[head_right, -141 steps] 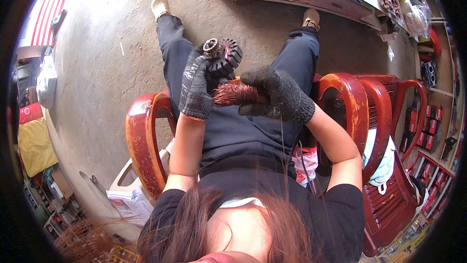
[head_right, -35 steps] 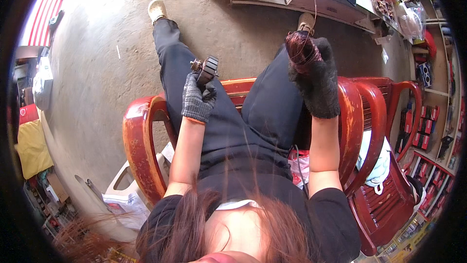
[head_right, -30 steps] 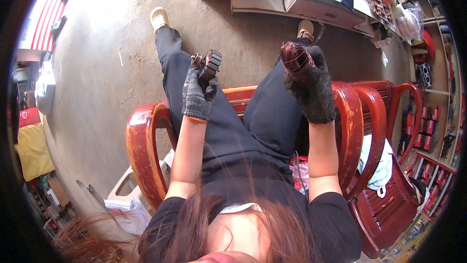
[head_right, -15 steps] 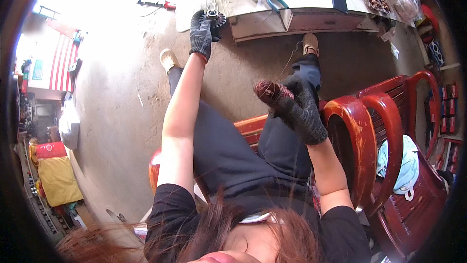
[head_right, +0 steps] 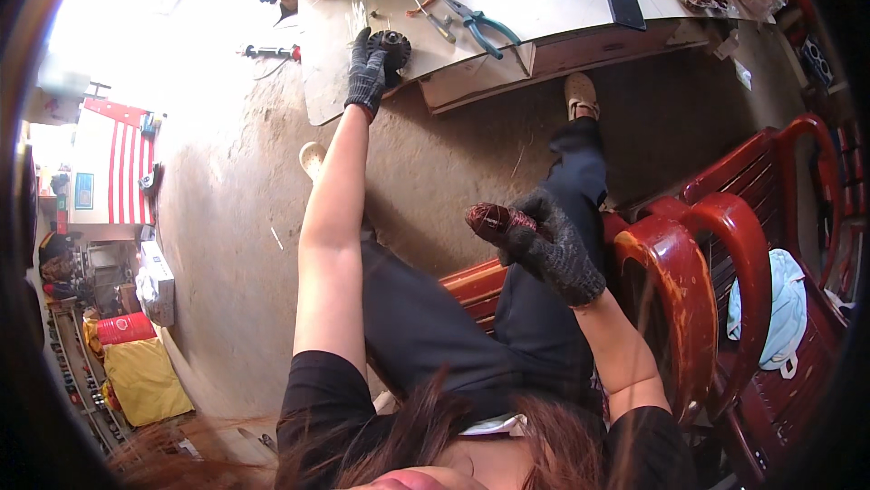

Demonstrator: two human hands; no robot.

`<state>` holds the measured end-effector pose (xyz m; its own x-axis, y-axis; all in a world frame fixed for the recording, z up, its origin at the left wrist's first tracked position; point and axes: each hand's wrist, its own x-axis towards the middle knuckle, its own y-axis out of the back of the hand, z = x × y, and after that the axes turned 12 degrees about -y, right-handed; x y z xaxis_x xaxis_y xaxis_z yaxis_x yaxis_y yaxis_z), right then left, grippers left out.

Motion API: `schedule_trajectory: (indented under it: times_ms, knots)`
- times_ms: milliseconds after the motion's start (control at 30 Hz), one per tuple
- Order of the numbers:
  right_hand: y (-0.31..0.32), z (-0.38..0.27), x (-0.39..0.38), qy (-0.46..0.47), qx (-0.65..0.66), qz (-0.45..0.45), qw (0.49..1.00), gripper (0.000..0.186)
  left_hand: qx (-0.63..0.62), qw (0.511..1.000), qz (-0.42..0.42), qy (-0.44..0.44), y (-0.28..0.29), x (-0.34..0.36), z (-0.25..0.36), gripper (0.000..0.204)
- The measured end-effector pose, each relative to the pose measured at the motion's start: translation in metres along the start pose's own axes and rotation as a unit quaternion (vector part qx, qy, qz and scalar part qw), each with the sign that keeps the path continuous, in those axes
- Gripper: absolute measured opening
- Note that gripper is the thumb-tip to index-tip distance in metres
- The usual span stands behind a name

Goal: The person sits in a chair and winds copper wire by hand around a small cylindrical motor component. They repeatedly wrap the wire, adjust the bundle, and continue winding until the end of the clip.

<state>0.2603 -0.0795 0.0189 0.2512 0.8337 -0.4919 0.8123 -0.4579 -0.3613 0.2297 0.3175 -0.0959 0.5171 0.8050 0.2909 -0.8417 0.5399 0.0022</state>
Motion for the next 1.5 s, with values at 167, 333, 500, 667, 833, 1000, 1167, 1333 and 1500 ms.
schedule_trajectory:
  times_ms: [167, 333, 500, 667, 833, 1000, 1167, 1333, 1500]
  knots:
    - [0.015, 0.005, 0.004, -0.015, 0.046, -0.042, 0.998, 0.041, 0.362, 0.926, -0.020, -0.101, -0.001, -0.005, 0.037, 0.054]
    - [0.008, 0.007, 0.005, -0.007, 0.061, -0.045, 0.997, 0.037, 0.360, 0.921, 0.053, -0.140, 0.011, -0.038, 0.091, 0.039]
    - [-0.019, -0.002, -0.003, -0.021, 0.097, -0.029, 0.995, 0.041, -0.208, 0.965, -0.156, -0.026, -0.025, -0.159, 0.162, 0.053]
    - [-0.017, -0.015, -0.013, -0.075, 0.027, -0.104, 0.991, 0.025, -0.257, 0.940, -0.221, 0.047, -0.050, -0.246, 0.160, 0.069]
    - [-0.024, -0.014, -0.025, -0.047, 0.037, -0.076, 0.995, 0.040, -0.065, 0.982, -0.142, -0.106, -0.045, -0.263, 0.160, 0.062]
    - [-0.032, -0.005, -0.028, -0.094, 0.085, -0.087, 0.988, 0.042, 0.047, 0.979, -0.115, -0.162, -0.042, -0.261, 0.198, 0.055]
    - [-0.030, -0.006, -0.036, -0.071, 0.115, -0.182, 0.974, 0.028, 0.021, 0.958, -0.240, -0.154, -0.037, -0.267, 0.189, 0.034]
    - [-0.004, 0.028, -0.032, -0.221, 0.322, -0.257, 0.884, 0.036, -0.062, 0.978, -0.169, -0.103, -0.042, -0.286, 0.181, 0.032]
    - [-0.006, 0.033, -0.032, -0.262, 0.363, -0.312, 0.838, 0.040, -0.182, 0.977, -0.105, -0.024, -0.048, -0.293, 0.191, 0.039]
